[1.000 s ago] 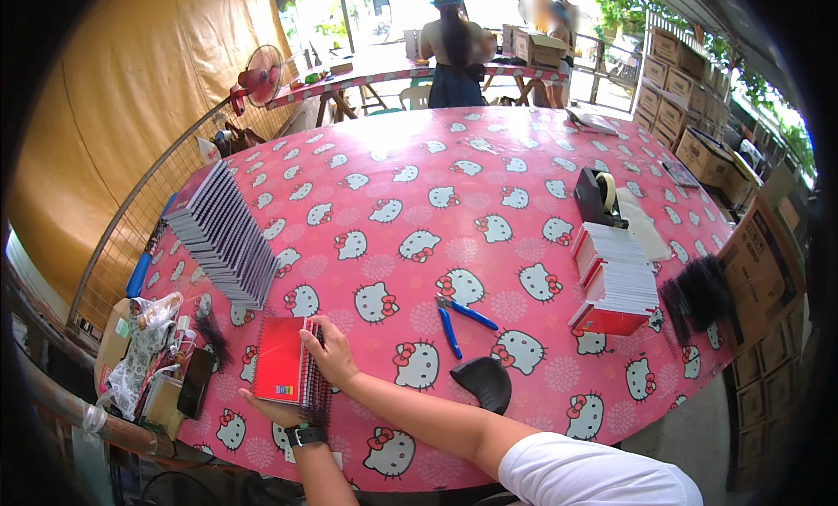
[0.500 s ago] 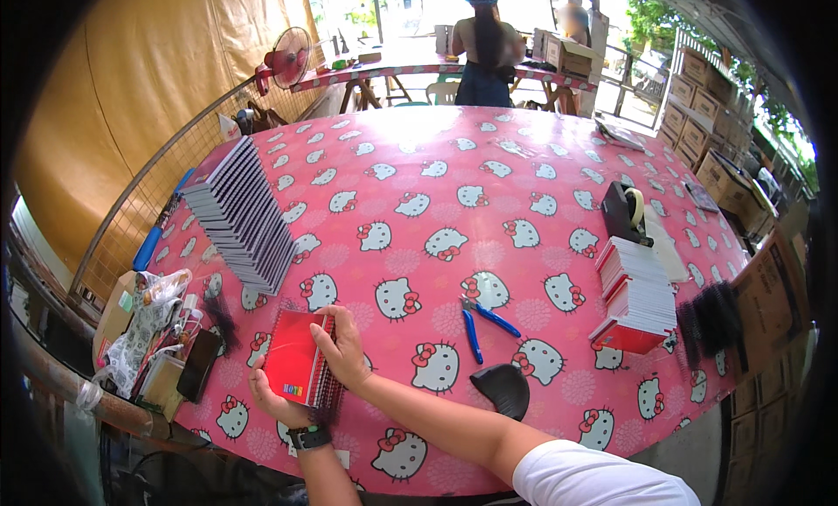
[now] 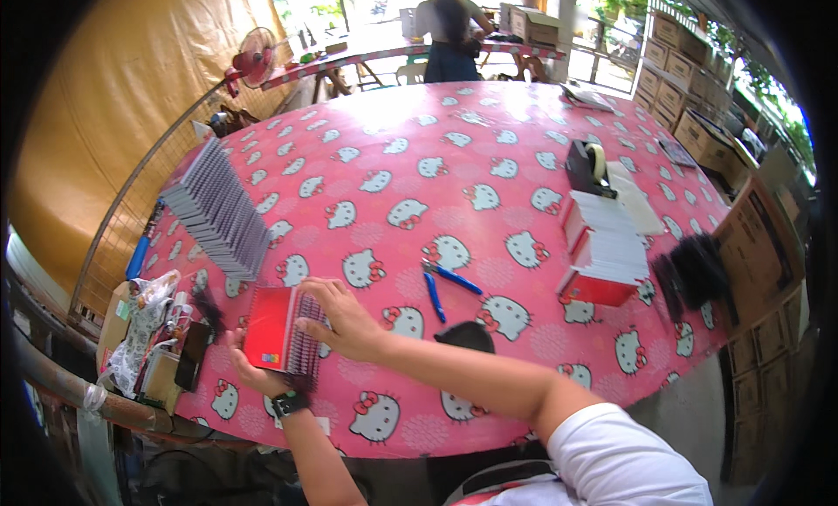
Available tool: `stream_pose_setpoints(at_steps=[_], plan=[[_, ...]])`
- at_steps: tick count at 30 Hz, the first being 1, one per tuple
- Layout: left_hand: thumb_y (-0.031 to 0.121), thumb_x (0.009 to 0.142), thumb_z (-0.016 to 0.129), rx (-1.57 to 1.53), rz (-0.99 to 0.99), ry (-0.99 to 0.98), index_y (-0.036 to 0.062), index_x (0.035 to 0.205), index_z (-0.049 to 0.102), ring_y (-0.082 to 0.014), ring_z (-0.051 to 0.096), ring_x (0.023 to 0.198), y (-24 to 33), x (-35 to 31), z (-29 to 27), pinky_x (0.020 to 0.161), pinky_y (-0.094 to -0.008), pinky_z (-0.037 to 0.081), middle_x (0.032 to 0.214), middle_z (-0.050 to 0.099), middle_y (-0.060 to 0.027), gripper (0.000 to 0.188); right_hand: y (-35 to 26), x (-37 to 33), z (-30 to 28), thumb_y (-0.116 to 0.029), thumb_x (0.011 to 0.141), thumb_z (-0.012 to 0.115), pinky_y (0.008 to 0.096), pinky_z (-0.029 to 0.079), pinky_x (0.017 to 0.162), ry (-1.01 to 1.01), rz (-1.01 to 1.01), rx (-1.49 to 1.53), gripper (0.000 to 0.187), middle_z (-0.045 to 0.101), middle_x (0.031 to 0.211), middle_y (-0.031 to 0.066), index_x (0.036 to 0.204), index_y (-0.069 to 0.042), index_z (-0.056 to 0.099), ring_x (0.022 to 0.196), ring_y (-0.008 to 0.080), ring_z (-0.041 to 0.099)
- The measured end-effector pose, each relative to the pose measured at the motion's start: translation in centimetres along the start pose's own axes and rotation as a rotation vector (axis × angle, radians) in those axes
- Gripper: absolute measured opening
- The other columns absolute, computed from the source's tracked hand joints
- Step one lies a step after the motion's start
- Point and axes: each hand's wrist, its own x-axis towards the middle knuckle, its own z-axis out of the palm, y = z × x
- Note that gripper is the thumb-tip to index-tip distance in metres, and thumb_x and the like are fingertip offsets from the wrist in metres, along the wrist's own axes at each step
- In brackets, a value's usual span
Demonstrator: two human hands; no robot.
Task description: The person repeatedly picks up a red notebook and a black spiral binding, inserts the binding into the notebook spine, and places the assembled unit on a stack. The process is repeated multiple times at a table covered with a pink Hello Kitty tablecloth.
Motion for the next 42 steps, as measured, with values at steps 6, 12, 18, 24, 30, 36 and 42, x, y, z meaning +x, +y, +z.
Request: stream_pose_setpoints(at_steps=[6,12,18,24,30,36,42], plan=[[0.035,0.1,0.032,0.342,0.239,0.266,-0.0045,0.129,0.051,-0.019,0.057,0.104,1.0,2.7,-5.7,0.089,-0.0318,0.043,0.117,0.061,-0.0125,0.052,-5.0,-5.4,-25.2,-0.001,0.079,0.064,0.0376,0.051,0.066,-0.193,0.13,-0.172,0.015,0.064,0.082,0.0107,0.093,-0.005,0.065,0.08,0.0273,0.063],[0.033,0.099,0.031,0.406,0.439,0.275,-0.0056,0.121,0.057,-0.0205,0.057,0.106,7.9,-3.9,0.1,0.091,-0.0323,0.04,0.119,0.061,-0.0151,0.051,-4.0,-12.0,-40.7,-0.007,0.076,0.071,0.0388,0.048,0.08,-0.125,0.21,-0.957,0.023,0.063,0.095,0.0087,0.098,-0.007,0.065,0.095,0.0271,0.057],[0.036,0.099,0.039,0.221,0.582,-0.185,-0.0056,0.118,0.055,-0.0263,0.051,0.114,9.8,-14.5,7.0,0.098,-0.0415,0.037,0.118,0.058,-0.0161,0.048,-0.7,-13.1,-40.9,-0.003,0.075,0.067,0.0407,0.045,0.082,-0.101,0.228,-1.013,0.017,0.061,0.092,0.0089,0.091,-0.006,0.061,0.094,0.0299,0.057],[0.025,0.085,0.068,0.278,0.43,-0.698,-0.0004,0.12,0.052,-0.0318,0.045,0.119,13.7,-24.8,13.2,0.101,-0.0457,0.033,0.126,0.05,-0.0155,0.047,-5.3,-12.5,-39.9,0.002,0.074,0.065,0.043,0.049,0.071,-0.056,0.309,-0.787,0.017,0.062,0.085,0.0117,0.089,-0.005,0.06,0.084,0.0328,0.061],[0.004,0.082,0.068,0.211,0.036,-1.256,0.0028,0.106,0.063,-0.0264,0.063,0.091,11.6,-29.3,14.6,0.079,-0.0332,0.05,0.101,0.064,-0.0128,0.025,-10.7,-15.9,-34.9,-0.001,0.074,0.067,0.0404,0.051,0.07,-0.297,0.283,-0.504,0.017,0.062,0.082,0.0103,0.089,-0.006,0.065,0.081,0.0294,0.061],[0.005,0.081,0.066,0.361,0.095,-1.218,0.0081,0.106,0.065,-0.0267,0.063,0.095,12.4,-27.4,12.3,0.091,-0.0399,0.045,0.102,0.064,-0.0088,0.025,-9.3,-19.3,-34.6,-0.003,0.074,0.072,0.0344,0.051,0.069,-0.131,0.556,-0.306,0.016,0.063,0.083,0.0094,0.09,-0.005,0.068,0.078,0.0258,0.062],[0.005,0.077,0.067,0.447,0.508,-1.231,0.0127,0.104,0.069,-0.0209,0.062,0.094,14.1,-30.7,14.6,0.095,-0.0411,0.039,0.099,0.068,-0.0023,0.027,-9.1,-19.0,-33.2,-0.004,0.076,0.069,0.0375,0.05,0.071,-0.17,0.494,-0.235,0.014,0.062,0.081,0.0109,0.09,-0.004,0.067,0.078,0.0284,0.062]])
